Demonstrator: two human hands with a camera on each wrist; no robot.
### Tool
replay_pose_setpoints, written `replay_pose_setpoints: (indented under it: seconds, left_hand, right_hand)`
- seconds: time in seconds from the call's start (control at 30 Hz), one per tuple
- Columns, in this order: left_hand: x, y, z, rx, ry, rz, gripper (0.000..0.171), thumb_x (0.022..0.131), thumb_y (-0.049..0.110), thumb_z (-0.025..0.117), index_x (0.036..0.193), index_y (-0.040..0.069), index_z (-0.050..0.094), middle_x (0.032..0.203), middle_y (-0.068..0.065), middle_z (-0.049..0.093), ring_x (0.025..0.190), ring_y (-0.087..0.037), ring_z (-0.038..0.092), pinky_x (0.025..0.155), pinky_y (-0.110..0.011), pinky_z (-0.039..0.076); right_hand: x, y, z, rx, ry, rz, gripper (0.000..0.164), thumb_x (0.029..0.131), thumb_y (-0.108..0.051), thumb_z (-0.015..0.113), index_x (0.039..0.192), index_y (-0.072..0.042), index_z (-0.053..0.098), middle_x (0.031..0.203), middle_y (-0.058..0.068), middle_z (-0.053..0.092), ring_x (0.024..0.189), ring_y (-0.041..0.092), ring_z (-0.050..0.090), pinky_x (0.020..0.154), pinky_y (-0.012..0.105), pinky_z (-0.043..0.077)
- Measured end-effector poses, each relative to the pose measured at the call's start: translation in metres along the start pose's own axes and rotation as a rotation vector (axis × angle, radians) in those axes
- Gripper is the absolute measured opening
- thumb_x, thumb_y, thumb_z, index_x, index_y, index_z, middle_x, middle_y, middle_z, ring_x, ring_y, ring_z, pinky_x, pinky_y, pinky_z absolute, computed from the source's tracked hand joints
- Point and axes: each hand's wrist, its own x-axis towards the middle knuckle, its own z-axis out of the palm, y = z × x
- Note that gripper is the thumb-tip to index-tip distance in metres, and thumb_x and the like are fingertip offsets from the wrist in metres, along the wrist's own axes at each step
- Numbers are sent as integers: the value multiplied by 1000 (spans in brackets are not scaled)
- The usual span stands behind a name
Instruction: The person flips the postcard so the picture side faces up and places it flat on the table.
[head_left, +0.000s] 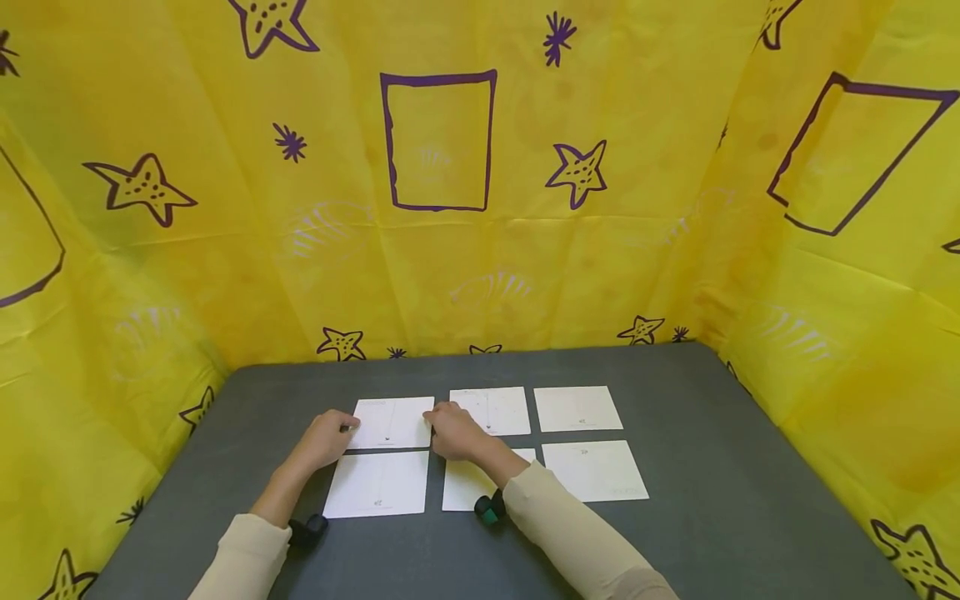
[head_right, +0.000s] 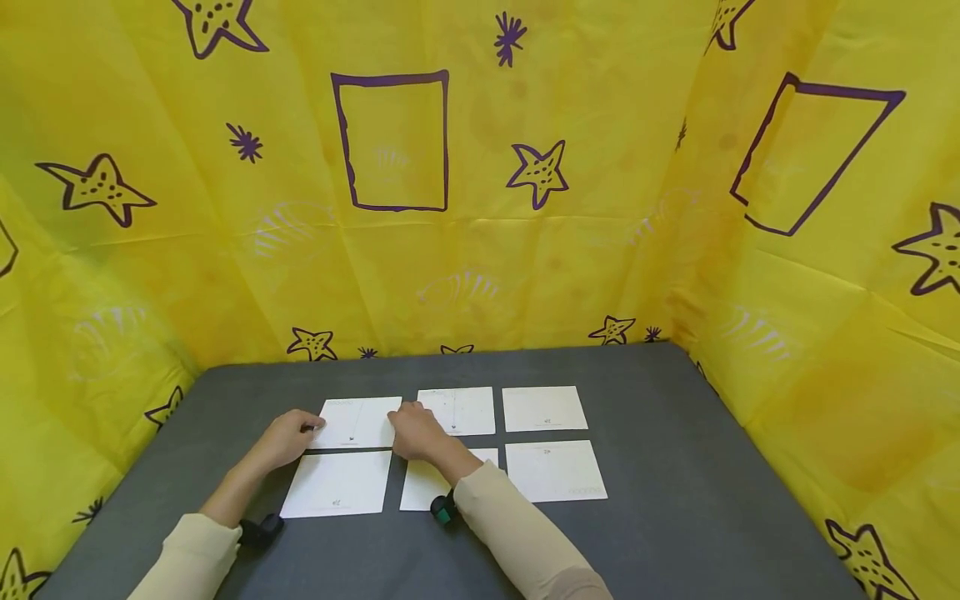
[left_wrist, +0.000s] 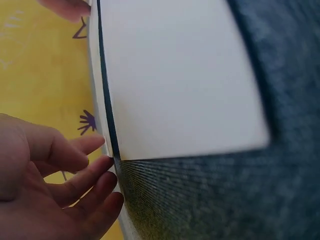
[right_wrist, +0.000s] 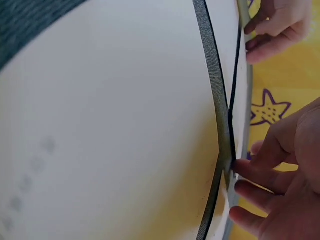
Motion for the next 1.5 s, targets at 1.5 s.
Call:
replay_pose_setpoints:
  seconds: [1.5]
  left_hand:
    - [-4,-9,-8,-225,10,87,31,98,4,51,126,-2,62,124,-26,64,114,-43,59,92,-52,51]
  right_hand:
    - [-2,26,-10,504,306,127,19,87,-6,67,105,-3,75,108,12,72,105,30,63,92,40,49]
